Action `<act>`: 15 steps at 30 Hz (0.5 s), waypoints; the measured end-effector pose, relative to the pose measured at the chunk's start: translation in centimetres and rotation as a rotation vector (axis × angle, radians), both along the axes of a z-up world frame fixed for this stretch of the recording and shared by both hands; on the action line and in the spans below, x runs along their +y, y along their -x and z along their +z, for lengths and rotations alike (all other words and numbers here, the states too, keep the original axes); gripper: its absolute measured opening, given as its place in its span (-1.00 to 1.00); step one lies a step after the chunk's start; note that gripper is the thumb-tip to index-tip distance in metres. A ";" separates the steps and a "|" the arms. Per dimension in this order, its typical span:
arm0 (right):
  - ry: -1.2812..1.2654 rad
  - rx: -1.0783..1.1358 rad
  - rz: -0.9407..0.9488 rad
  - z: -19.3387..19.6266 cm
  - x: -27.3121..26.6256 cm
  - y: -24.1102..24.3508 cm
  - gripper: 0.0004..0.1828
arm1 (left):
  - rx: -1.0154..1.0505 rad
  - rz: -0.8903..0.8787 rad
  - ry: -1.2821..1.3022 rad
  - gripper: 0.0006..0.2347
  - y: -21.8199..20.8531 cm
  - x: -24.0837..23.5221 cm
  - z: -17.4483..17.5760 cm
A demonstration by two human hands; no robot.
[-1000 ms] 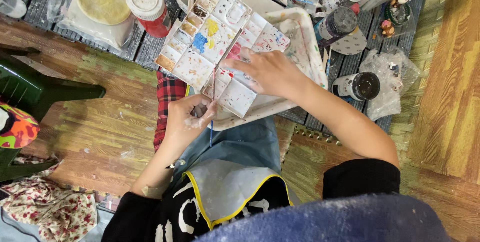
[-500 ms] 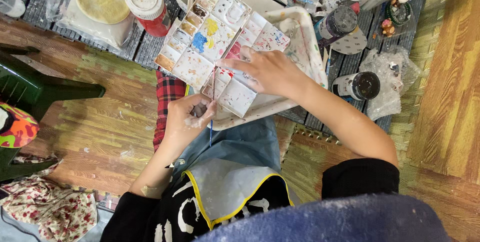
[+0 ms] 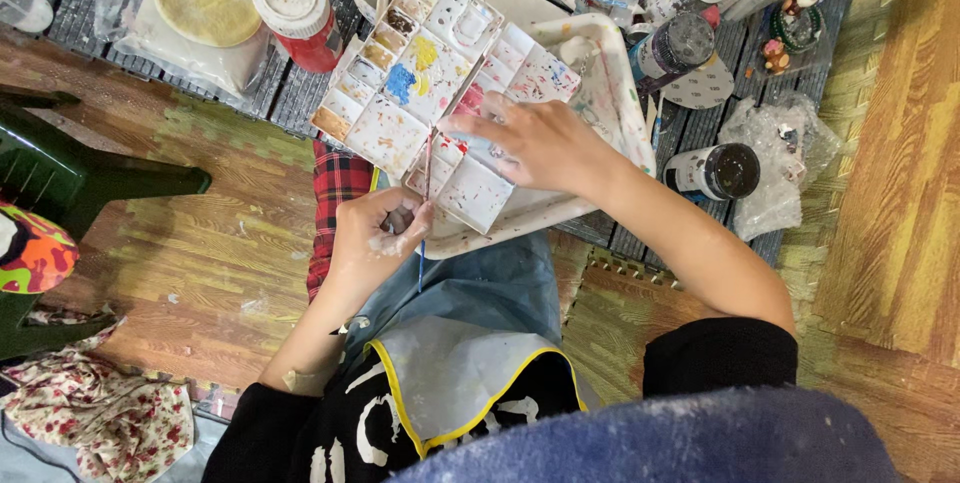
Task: The person mixes red paint on a palette using a brush, then applies the red paint to a small white ceramic figurine. The person handles the paint container and brush to transfer and apply color to the object.
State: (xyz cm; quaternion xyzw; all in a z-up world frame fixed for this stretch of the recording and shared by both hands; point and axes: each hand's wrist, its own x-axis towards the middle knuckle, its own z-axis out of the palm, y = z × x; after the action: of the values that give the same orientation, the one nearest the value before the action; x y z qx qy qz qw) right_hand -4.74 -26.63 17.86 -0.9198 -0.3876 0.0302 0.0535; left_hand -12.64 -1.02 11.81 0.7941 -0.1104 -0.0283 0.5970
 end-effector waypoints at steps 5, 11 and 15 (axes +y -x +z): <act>-0.088 0.292 -0.194 1.7 0.9 -1.3 -0.20 | -0.121 0.008 0.040 -0.87 0.6 1.4 -0.6; -0.927 0.326 -0.096 1.8 2.7 -4.1 -0.24 | -0.170 0.306 0.080 -0.89 1.9 6.9 -2.3; -1.181 0.209 0.012 0.0 7.1 -9.9 -0.39 | -0.157 0.455 0.117 -0.89 2.8 10.8 -3.2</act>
State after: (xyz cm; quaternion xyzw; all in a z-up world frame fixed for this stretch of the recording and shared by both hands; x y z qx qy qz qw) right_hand 5.17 -19.53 17.89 -0.7245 -0.3366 -0.0995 0.5932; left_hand -15.45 9.73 8.64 0.7623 0.0237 0.1748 0.6227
